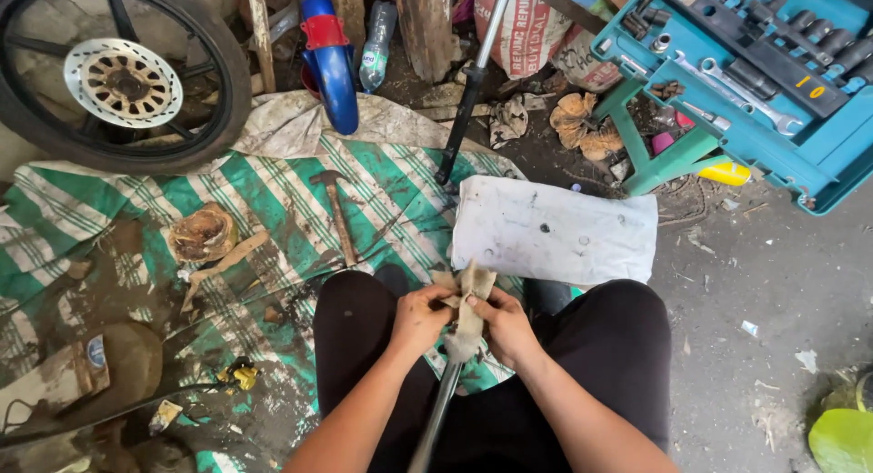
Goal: Cleaning and inspecting motorcycle front fork components using a rag and a T-handle tool.
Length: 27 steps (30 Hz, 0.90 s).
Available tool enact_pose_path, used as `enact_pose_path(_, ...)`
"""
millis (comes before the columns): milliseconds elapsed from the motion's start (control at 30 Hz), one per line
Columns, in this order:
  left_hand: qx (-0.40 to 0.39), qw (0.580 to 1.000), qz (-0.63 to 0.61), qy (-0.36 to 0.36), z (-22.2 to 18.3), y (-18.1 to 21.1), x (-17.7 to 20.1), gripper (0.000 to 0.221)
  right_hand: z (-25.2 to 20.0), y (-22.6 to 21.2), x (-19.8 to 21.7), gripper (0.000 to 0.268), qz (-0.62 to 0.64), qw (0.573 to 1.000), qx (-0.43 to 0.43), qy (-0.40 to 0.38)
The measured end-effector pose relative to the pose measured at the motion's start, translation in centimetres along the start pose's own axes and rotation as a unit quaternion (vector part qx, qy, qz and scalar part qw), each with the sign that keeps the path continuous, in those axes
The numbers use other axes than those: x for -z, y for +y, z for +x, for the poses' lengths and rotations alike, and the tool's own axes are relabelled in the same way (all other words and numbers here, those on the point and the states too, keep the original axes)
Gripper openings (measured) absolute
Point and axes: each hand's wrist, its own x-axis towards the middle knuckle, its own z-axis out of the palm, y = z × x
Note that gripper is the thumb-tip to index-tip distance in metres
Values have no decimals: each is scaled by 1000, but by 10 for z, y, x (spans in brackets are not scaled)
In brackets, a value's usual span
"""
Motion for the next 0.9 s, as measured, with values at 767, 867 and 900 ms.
enact_pose_path(767,-25,986,4,-166,-7,-35,-14,37,-29,6,23,49,35,987,-154,-12)
enact_pose_path(867,22,976,-4,-219,-12,-34,-12,36,-32,17,32,50,21,982,-186,-5)
enact_pose_path(900,23,976,-5,-215,-16,-34,-12,36,-34,18,34,50,18,982,-187,-7)
